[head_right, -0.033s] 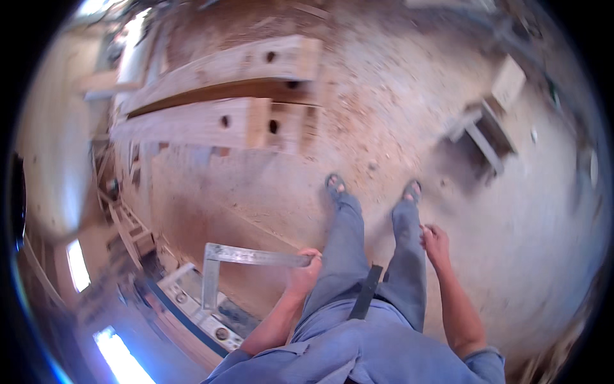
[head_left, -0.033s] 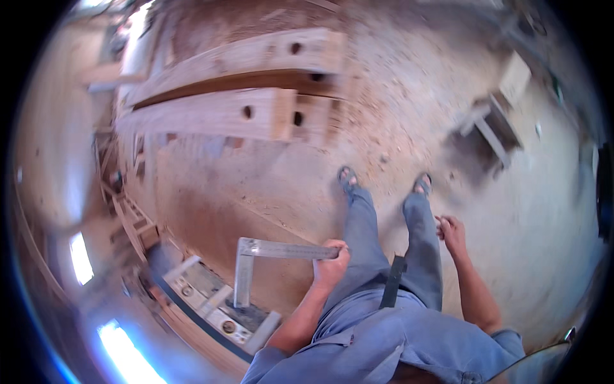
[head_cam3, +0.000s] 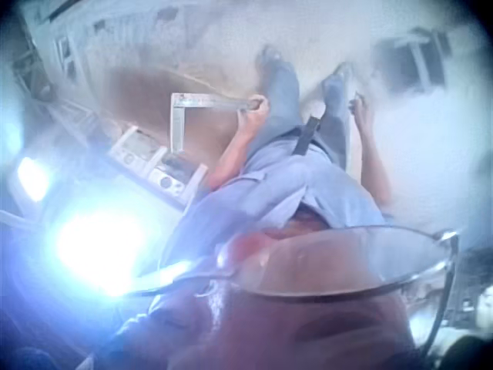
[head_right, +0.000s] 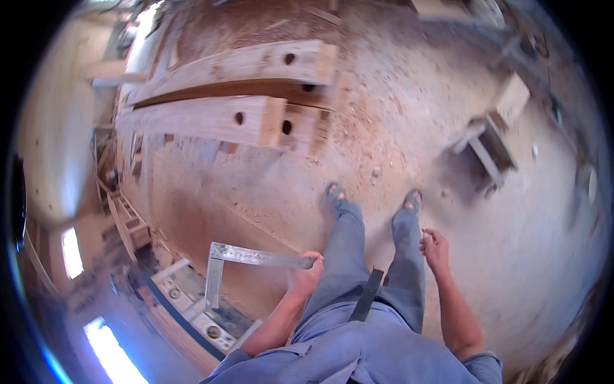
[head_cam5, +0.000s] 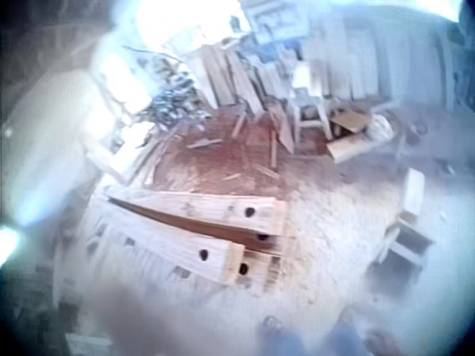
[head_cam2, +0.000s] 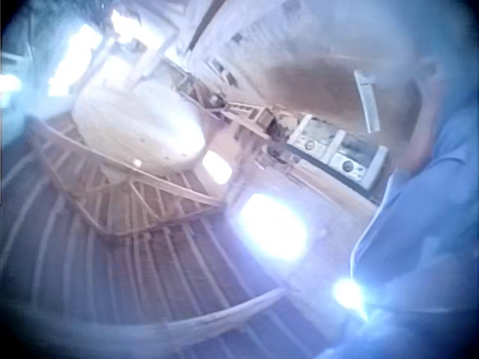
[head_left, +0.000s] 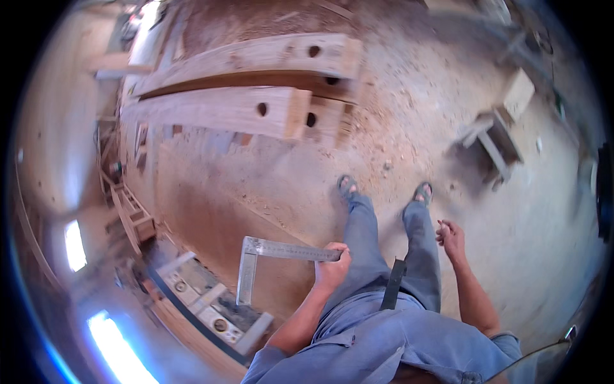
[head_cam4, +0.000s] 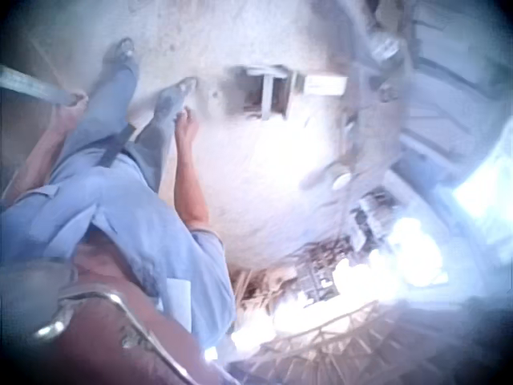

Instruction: The person uses a try square and a pencil to measure and mark lines on several wooden planks. They repeatedly position the square on the wood and draw lines to indicate cut or join locations.

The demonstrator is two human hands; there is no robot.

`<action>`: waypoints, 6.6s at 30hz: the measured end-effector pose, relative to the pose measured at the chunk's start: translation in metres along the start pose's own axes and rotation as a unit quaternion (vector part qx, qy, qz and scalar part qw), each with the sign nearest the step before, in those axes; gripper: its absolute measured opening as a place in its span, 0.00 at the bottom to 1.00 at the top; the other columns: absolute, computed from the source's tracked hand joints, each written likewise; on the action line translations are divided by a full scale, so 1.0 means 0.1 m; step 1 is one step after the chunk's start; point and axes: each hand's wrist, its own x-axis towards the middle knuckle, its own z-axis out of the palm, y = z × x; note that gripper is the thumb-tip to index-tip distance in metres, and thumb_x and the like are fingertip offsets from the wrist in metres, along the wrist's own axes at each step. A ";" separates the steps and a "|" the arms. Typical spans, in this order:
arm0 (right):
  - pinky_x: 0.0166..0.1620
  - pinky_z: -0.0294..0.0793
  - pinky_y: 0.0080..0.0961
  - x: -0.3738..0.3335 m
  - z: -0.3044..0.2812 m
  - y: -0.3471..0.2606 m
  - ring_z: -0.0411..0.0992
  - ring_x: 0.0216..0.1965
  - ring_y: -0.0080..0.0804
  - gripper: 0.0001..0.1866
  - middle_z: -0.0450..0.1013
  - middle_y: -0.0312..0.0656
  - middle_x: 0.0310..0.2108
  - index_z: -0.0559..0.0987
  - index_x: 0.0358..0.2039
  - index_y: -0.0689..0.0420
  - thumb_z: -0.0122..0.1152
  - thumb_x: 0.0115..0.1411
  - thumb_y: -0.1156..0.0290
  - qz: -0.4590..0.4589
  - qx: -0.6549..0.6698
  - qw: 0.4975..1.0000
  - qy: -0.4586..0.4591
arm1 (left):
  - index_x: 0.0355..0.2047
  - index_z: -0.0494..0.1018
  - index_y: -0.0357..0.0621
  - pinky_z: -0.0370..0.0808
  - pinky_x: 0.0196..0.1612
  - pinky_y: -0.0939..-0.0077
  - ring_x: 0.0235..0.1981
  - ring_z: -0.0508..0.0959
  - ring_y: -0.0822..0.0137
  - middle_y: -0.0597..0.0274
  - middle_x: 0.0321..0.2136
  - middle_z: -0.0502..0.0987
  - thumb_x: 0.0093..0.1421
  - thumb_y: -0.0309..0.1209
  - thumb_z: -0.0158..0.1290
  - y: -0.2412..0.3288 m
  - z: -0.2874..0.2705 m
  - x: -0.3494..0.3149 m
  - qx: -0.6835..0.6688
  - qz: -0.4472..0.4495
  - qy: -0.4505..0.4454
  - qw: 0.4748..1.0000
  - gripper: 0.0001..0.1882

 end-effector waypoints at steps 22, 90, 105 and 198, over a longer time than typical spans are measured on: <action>0.60 0.63 0.41 0.31 3.79 -3.92 0.70 0.47 0.49 0.19 0.73 0.52 0.37 0.70 0.42 0.62 0.61 0.50 0.72 -0.661 -0.495 0.560 -0.061 | 0.34 0.72 0.39 0.70 0.24 0.75 0.22 0.71 0.71 0.61 0.24 0.72 0.52 0.18 0.52 -2.20 -2.19 -1.11 -0.339 -0.225 0.438 0.801 0.08; 0.44 0.70 0.52 -0.68 9.62 -4.99 0.72 0.41 0.60 0.18 0.74 0.57 0.36 0.70 0.44 0.58 0.51 0.51 0.80 -0.528 -0.538 0.619 -0.221 | 0.31 0.65 0.44 0.60 0.13 0.78 0.13 0.63 0.74 0.64 0.20 0.64 0.53 0.24 0.51 -3.55 -5.74 0.55 -0.539 -0.346 0.496 0.586 0.06; 0.37 0.71 0.53 -1.05 12.68 -4.97 0.74 0.36 0.63 0.14 0.74 0.62 0.30 0.70 0.41 0.58 0.53 0.53 0.74 -0.407 -0.640 0.640 -0.127 | 0.30 0.65 0.45 0.61 0.14 0.79 0.17 0.63 0.75 0.66 0.23 0.64 0.55 0.24 0.50 -6.08 -9.82 2.11 -0.459 -0.265 0.473 0.703 0.05; 0.37 0.73 0.19 0.43 22.57 -11.15 0.78 0.35 0.28 0.08 0.78 0.43 0.37 0.74 0.42 0.60 0.57 0.62 0.79 -0.240 0.687 0.555 0.403 | 0.38 0.71 0.46 0.65 0.18 0.78 0.14 0.66 0.74 0.47 0.37 0.79 0.58 0.18 0.49 1.18 -16.76 14.45 0.049 0.054 -0.758 0.648 0.10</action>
